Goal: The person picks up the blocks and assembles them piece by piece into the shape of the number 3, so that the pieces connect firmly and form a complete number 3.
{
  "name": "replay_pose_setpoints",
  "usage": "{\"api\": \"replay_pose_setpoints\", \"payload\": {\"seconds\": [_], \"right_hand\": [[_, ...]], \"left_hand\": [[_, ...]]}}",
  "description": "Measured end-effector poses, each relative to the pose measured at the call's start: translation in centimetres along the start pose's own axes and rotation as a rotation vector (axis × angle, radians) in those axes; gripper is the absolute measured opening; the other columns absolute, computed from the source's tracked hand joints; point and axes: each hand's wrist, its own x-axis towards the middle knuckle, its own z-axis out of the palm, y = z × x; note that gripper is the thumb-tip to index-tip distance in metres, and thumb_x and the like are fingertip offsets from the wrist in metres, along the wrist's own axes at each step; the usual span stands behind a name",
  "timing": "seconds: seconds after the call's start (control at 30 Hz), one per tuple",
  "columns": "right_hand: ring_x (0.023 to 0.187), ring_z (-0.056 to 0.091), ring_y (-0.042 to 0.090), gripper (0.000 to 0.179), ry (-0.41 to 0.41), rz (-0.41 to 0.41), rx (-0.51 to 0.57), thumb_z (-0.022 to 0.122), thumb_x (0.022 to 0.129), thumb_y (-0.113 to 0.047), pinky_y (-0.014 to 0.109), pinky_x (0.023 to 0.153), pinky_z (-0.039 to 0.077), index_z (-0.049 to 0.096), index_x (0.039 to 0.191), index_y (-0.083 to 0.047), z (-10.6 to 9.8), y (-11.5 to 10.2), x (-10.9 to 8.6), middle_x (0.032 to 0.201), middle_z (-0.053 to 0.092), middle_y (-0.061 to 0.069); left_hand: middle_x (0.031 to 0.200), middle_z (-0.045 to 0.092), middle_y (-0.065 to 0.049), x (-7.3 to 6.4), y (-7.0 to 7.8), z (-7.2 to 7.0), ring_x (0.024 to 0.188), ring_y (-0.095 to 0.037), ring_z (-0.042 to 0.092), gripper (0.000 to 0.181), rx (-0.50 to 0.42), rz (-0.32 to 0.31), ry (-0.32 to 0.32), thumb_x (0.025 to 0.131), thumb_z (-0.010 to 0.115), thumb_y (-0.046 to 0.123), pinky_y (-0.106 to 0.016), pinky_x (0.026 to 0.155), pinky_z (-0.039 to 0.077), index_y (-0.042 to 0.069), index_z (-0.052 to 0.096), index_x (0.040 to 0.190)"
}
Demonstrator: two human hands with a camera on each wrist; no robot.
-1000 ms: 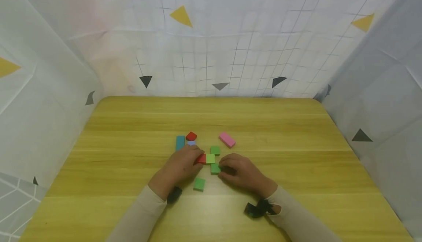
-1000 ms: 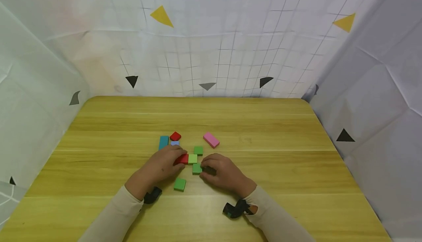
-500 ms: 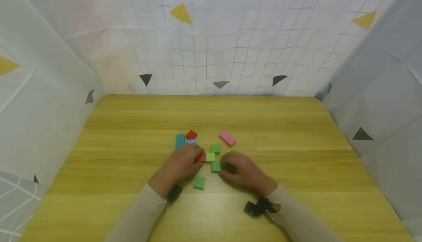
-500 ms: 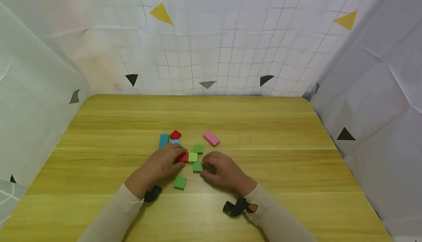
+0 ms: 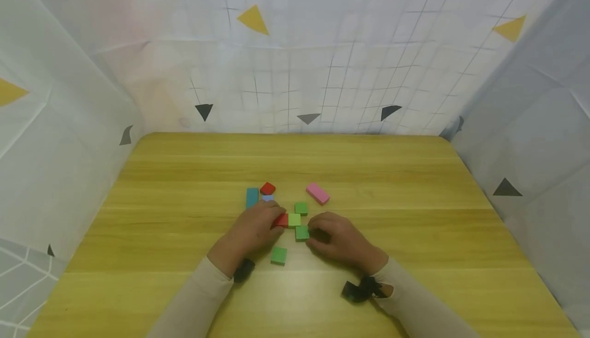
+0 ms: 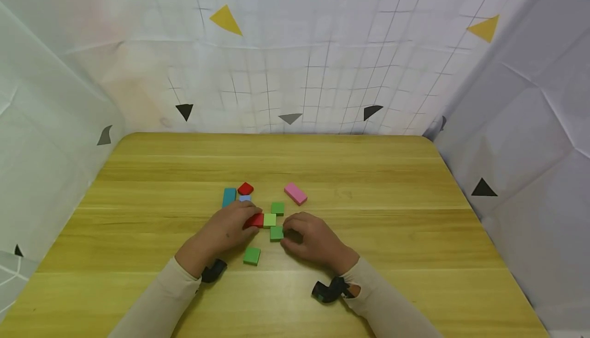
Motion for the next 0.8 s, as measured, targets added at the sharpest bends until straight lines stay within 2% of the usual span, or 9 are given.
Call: {"api": "replay_pose_setpoints", "payload": {"seconds": [0.2, 0.67, 0.8], "right_hand": [[0.107, 0.065, 0.015, 0.024, 0.001, -0.004, -0.018, 0.081, 0.081, -0.020, 0.030, 0.094, 0.052, 0.072, 0.100, -0.011, -0.08, -0.04, 0.02, 0.112, 0.070, 0.003], [0.101, 0.065, 0.012, 0.020, 0.029, -0.067, -0.021, 0.081, 0.081, -0.018, 0.027, 0.089, 0.053, 0.070, 0.096, -0.012, 0.35, 0.62, -0.06, 0.106, 0.069, 0.001], [0.102, 0.064, 0.012, 0.020, 0.022, -0.053, -0.019, 0.081, 0.081, -0.019, 0.027, 0.090, 0.052, 0.069, 0.096, -0.012, 0.31, 0.61, -0.10, 0.106, 0.069, 0.000]], "left_hand": [[0.119, 0.065, -0.004, 0.00, -0.04, 0.00, 0.113, -0.023, 0.058, 0.038, 0.010, 0.003, 0.004, 0.092, 0.071, 0.025, -0.038, 0.099, 0.048, 0.006, 0.065, 0.124], [0.119, 0.065, -0.004, 0.01, 0.07, -0.18, 0.113, -0.022, 0.058, 0.038, 0.006, -0.001, -0.004, 0.092, 0.071, 0.025, -0.038, 0.099, 0.048, 0.006, 0.066, 0.125], [0.119, 0.065, -0.004, 0.01, 0.09, -0.23, 0.112, -0.022, 0.058, 0.038, 0.009, -0.002, -0.006, 0.092, 0.071, 0.025, -0.037, 0.099, 0.048, 0.006, 0.066, 0.125]]}}
